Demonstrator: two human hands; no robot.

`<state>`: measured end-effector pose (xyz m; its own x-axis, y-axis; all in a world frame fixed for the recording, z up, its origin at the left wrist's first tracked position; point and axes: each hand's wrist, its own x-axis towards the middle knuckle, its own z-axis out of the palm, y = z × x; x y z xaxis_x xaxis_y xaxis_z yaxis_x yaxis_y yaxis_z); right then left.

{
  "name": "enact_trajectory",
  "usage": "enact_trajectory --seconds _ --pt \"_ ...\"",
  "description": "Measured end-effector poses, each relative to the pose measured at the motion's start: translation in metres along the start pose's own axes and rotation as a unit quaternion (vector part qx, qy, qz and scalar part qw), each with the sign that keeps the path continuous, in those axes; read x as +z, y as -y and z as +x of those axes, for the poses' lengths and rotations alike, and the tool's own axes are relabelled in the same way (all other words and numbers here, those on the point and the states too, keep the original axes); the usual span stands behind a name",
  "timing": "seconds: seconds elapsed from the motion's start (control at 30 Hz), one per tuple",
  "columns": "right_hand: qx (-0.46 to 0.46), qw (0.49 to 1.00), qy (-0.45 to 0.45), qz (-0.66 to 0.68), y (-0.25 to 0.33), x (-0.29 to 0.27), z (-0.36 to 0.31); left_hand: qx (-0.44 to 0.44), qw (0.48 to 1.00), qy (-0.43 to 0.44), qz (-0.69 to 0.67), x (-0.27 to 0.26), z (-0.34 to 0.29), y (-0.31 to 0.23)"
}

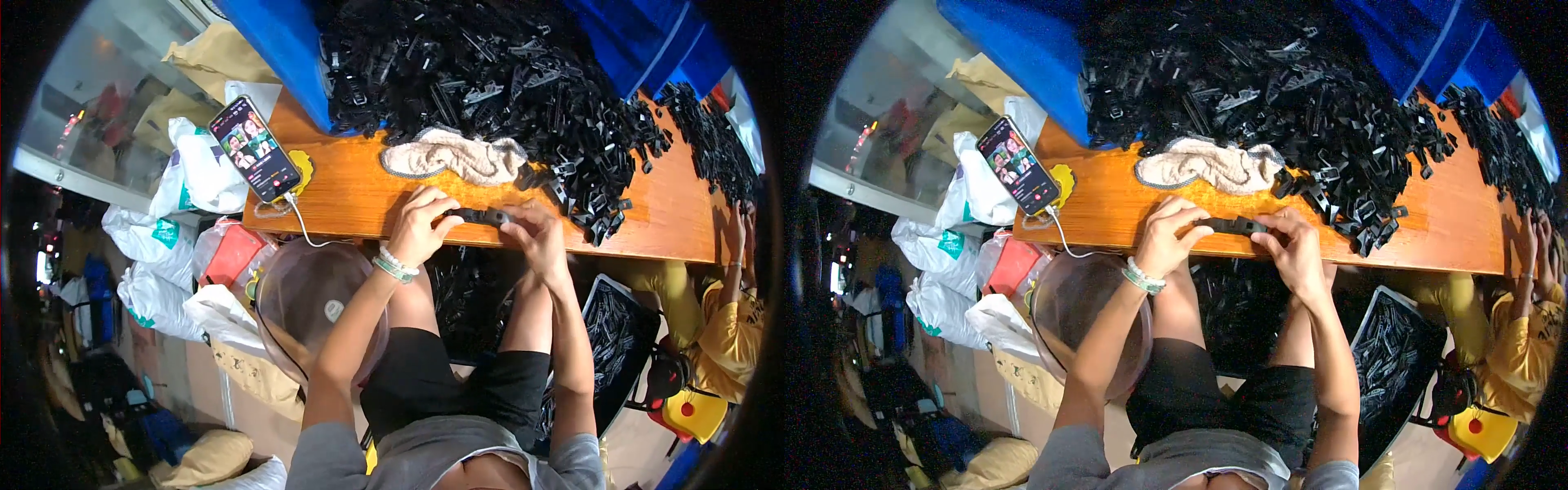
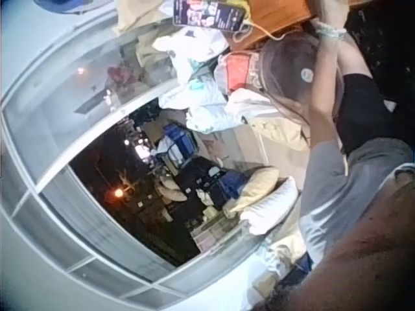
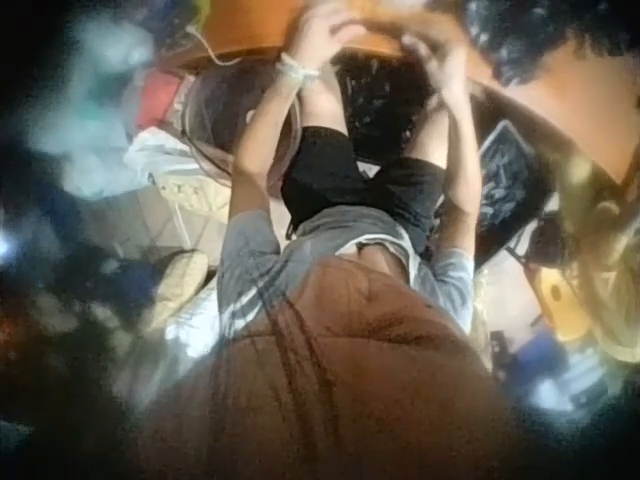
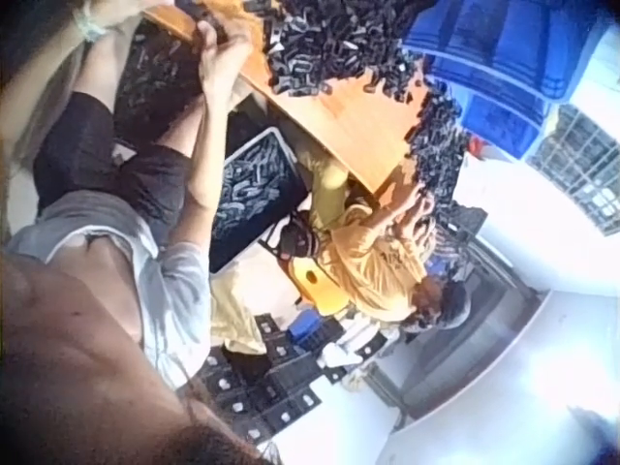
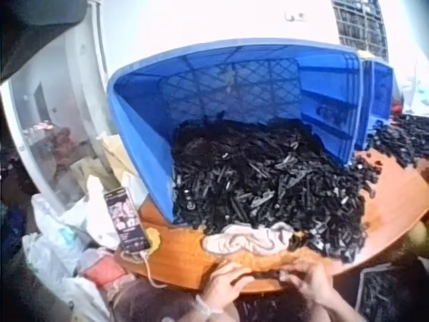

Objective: The person assembles black plastic components by fitting small plastic pieces together by hand and dips them into a bowl of water on the table.

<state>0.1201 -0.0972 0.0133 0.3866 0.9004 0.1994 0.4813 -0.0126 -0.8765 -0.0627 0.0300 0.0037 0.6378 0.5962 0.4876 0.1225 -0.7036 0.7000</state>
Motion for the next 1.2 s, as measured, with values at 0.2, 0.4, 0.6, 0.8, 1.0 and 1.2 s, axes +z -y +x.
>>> enact_trajectory --seconds 0.2,0.4,0.6,0.8,1.0,1.2 --pt "-0.021 1.000 -0.002 -0.004 0.008 0.003 0.004 0.013 1.000 0.010 0.011 -0.008 0.002 -0.002" --pt "-0.088 0.994 -0.009 -0.060 0.004 0.011 0.003 0.024 0.999 0.027 0.007 0.003 0.003 -0.007" --pt "-0.056 0.995 0.083 -0.028 0.015 -0.001 -0.011 0.037 0.997 0.064 -0.007 -0.016 0.010 -0.006" --pt "-0.074 0.988 0.114 -0.072 0.024 -0.018 -0.030 -0.018 0.955 -0.208 0.211 -0.058 0.053 0.061" --pt "0.007 0.999 0.009 -0.046 0.014 -0.022 -0.034 -0.027 0.845 -0.209 0.492 -0.088 0.082 0.072" --pt "0.035 0.999 0.018 -0.020 0.008 -0.024 -0.034 -0.134 0.940 -0.147 0.276 -0.105 0.065 0.058"
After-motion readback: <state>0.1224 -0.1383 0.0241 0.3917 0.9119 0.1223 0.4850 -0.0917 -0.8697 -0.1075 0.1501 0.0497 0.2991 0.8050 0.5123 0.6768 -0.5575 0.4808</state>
